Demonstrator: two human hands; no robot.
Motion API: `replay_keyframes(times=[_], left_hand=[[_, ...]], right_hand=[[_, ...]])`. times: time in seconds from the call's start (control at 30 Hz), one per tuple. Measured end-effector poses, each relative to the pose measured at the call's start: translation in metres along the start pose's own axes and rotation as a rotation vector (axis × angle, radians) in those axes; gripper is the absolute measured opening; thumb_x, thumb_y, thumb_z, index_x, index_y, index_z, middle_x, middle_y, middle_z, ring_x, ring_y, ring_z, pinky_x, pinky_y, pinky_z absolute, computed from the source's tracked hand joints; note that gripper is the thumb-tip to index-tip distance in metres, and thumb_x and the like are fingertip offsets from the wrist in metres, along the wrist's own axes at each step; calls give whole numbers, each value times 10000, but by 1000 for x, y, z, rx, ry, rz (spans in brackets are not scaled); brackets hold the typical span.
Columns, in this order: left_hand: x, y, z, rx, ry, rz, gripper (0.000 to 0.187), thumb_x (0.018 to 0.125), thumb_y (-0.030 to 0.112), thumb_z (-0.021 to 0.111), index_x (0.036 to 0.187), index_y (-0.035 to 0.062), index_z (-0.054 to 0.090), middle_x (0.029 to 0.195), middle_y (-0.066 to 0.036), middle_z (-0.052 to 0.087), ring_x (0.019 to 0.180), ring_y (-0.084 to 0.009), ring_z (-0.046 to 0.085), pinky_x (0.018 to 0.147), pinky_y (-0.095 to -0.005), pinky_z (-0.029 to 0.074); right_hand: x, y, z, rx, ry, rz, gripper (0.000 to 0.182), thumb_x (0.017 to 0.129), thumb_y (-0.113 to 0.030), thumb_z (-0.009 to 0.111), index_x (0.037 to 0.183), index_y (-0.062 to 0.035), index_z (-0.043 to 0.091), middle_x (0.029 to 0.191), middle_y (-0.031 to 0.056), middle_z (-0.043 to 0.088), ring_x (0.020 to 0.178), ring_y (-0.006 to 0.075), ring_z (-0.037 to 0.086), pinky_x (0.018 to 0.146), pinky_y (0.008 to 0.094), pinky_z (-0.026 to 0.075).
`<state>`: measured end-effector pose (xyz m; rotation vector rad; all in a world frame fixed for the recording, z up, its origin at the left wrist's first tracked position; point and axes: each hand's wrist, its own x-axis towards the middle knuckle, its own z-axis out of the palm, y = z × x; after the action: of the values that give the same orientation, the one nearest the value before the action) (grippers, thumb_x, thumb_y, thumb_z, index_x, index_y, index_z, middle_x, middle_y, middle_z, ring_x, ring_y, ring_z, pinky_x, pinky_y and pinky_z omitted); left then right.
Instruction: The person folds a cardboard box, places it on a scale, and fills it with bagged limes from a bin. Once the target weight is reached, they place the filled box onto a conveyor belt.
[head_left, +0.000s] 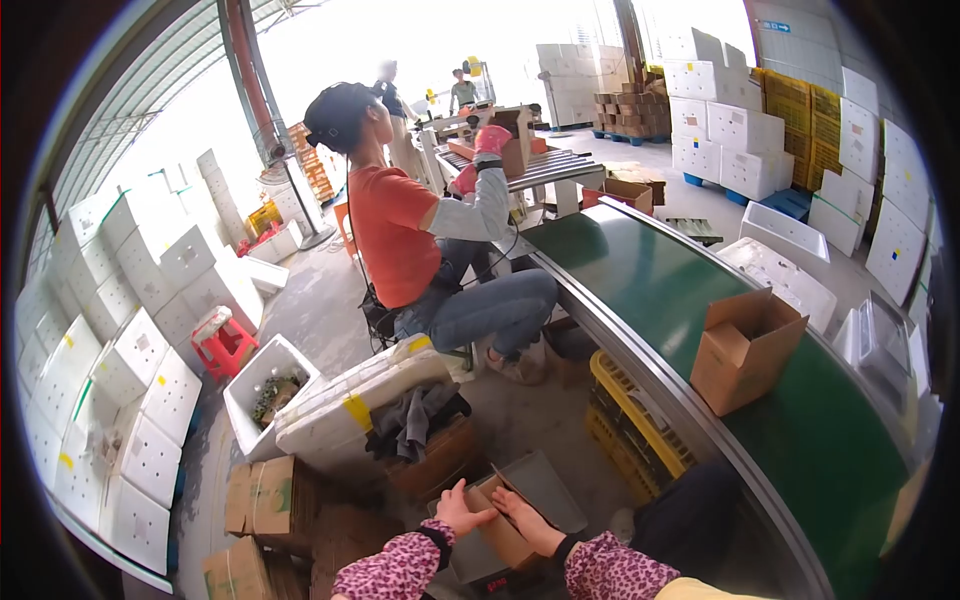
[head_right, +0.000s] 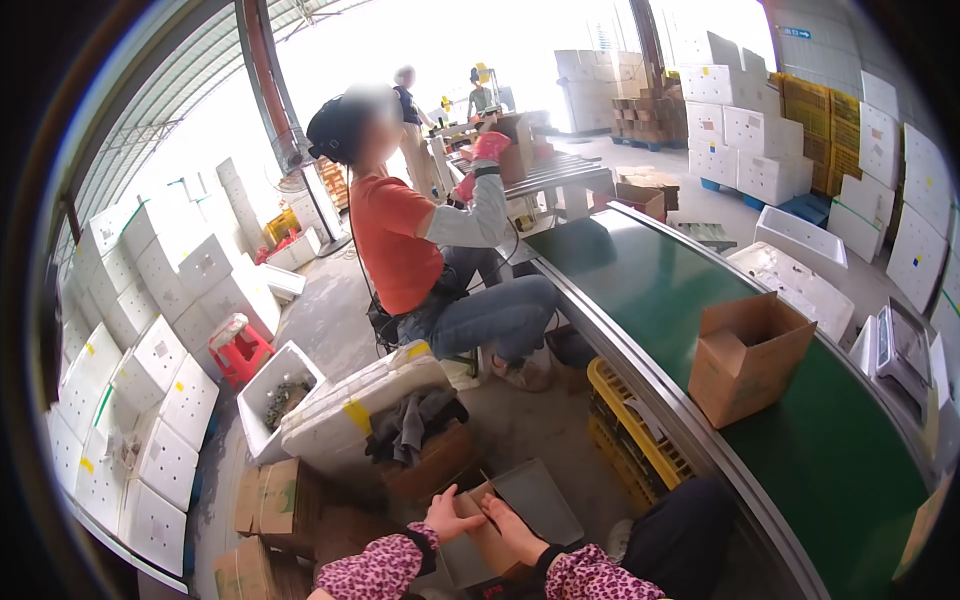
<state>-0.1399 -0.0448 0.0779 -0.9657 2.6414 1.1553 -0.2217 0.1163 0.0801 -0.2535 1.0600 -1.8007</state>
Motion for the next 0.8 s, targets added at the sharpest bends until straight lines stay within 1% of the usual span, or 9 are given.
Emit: replay_keyframes(times=[0.13, 0.2, 0.27, 0.33, 0.37, 0.47, 0.6, 0.73, 0.8], left_hand=[[3, 23, 2, 187, 11, -108, 1148, 593, 551, 758, 1413, 14, 160, 1343, -247, 347, 1223, -385, 384, 1025, -414, 336], [3, 16, 2, 98, 7, -100, 1174, 585, 569, 756, 1411, -4, 150, 1353, -260, 333, 1248, -369, 369, 1035, -392, 327], [0, 10, 6, 49, 9, -93, 1184, 603, 573, 746, 1409, -27, 119, 1363, -268, 326, 1270, -365, 353, 1039, -388, 325], [-5, 12, 8, -21, 15, -156, 1179, 622, 538, 753, 1407, -43, 91, 1373, -275, 312, 1267, -368, 360, 1044, -374, 322], [-3, 8, 9, -21, 15, -155, 1179, 622, 538, 753, 1407, -43, 91, 1373, -275, 312, 1267, -368, 360, 1044, -374, 322], [-3, -5, 13, -67, 37, -137, 1175, 637, 489, 768, 1410, -42, 60, 1378, -271, 309, 1254, -349, 383, 1032, -350, 338], [-18, 0, -3, -392, -87, -145, 1218, 654, 464, 778, 1417, -13, -43, 1403, -256, 272, 1239, -343, 394, 986, -414, 381], [-25, -21, -12, -556, -251, -329, 1254, 674, 467, 769, 1415, 54, -156, 1421, -226, 252, 1239, -332, 383, 933, -483, 404], [-29, -21, -13, -612, -244, -405, 1096, 704, 435, 759, 1438, 42, 47, 1382, -174, 345, 1231, -284, 390, 912, -468, 414]], right_hand=[[-44, -52, 20, -833, -137, -387, 618, 876, -333, 573, 1341, 9, 353, 1329, 198, 426, 1236, 262, 421, 1018, 397, 327], [-53, -74, 26, -1635, 217, -891, 729, 815, -371, 622, 1346, 20, 310, 1293, 199, 454, 1160, 271, 493, 966, 419, 368], [-47, -68, 17, -1806, 384, -820, 797, 762, -426, 651, 1316, 47, 327, 1254, 211, 479, 1060, 289, 552, 912, 470, 394], [-44, -59, 19, -1824, 96, -7, 887, 704, -504, 675, 1268, 84, 326, 1155, 222, 516, 1034, 315, 548, 846, 450, 420], [-46, -38, 20, -1887, 205, -259, 942, 672, -551, 680, 1246, 107, 325, 1059, 219, 539, 934, 323, 574, 786, 461, 428], [-56, -9, 37, -2182, 243, -379, 946, 673, -527, 684, 1269, 104, 308, 1232, 308, 426, 1070, 390, 483, 795, 538, 404], [-46, 3, 21, -2218, 310, -420, 926, 654, -472, 698, 1288, 76, 303, 1321, 311, 339, 1131, 408, 418, 821, 576, 383], [-42, -42, -2, -1533, 382, -214, 936, 613, -398, 723, 1321, 26, 280, 1335, 237, 358, 1115, 376, 438, 911, 473, 388], [-23, -29, -30, -1179, 411, -444, 921, 660, -341, 741, 1347, 17, 243, 1303, 198, 409, 1129, 316, 460, 920, 407, 403]])
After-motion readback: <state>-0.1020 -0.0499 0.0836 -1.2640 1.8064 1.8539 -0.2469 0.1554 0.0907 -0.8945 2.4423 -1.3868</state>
